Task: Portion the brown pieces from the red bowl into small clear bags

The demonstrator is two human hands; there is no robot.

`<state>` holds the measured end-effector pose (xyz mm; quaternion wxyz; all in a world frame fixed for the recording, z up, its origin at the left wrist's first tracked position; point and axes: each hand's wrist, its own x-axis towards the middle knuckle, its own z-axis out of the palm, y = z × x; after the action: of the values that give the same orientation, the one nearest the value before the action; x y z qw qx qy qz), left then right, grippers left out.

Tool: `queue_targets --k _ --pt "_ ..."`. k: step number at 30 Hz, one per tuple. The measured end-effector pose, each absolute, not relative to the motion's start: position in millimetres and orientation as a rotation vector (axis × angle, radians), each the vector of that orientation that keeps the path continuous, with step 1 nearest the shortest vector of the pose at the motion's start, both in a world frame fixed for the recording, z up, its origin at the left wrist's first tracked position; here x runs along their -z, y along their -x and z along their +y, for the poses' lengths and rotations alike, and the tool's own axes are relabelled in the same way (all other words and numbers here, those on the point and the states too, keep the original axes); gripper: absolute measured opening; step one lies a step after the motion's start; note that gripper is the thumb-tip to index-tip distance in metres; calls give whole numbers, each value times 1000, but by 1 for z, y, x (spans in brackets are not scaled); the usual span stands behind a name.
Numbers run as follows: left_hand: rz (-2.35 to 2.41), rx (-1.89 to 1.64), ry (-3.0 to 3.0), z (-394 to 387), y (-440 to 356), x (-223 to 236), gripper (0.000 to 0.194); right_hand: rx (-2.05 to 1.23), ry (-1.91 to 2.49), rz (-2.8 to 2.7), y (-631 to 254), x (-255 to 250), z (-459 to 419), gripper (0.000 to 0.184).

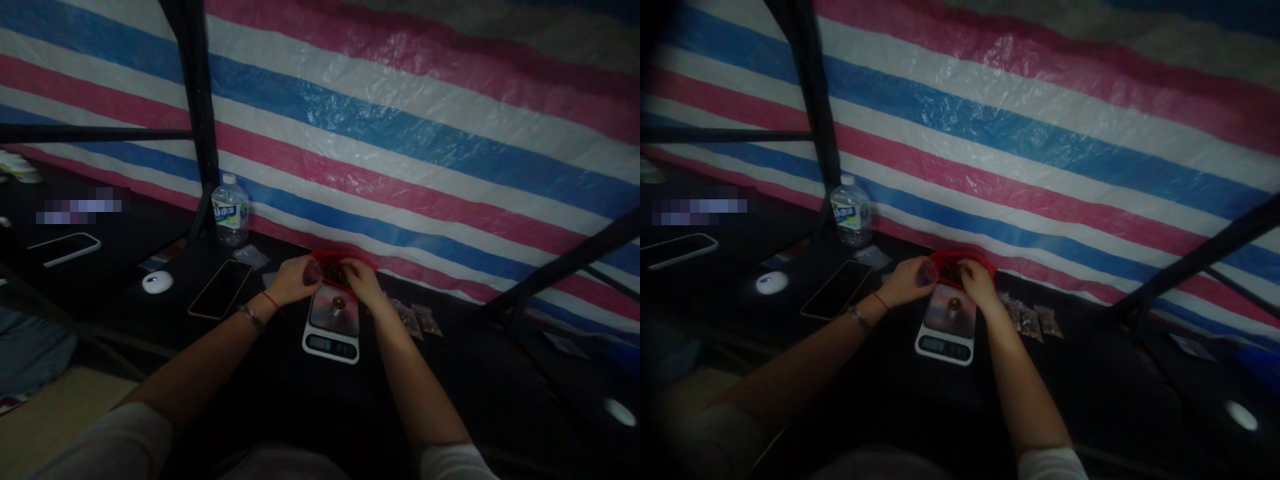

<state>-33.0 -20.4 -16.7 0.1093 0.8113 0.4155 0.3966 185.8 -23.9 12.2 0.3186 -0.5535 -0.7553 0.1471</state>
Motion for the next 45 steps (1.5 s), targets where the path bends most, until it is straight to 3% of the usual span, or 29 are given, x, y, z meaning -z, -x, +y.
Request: queue_targets --k 6,13,17,23,35,45 --pt "1050 -1033 -2655 -3 -6 11 47 -619 1205 -1881 -198 15 -35 21" --pt "670 -1016 -2772 0 -31 15 55 -857 1275 -1728 -204 27 -39 21" --pt "632 -1055 -2742 5 -25 23 65 -776 1216 -1720 -205 27 -41 21" --pt "693 -1088 -2683 14 -6 25 72 -709 1157 -1777 -205 18 -45 44" --pt "673 -1044 -2696 29 17 24 61 -771 1125 -1792 -216 21 -40 45" --pt "723 -1158 -2694 21 17 21 59 -506 1242 -1838 -204 15 -36 44"
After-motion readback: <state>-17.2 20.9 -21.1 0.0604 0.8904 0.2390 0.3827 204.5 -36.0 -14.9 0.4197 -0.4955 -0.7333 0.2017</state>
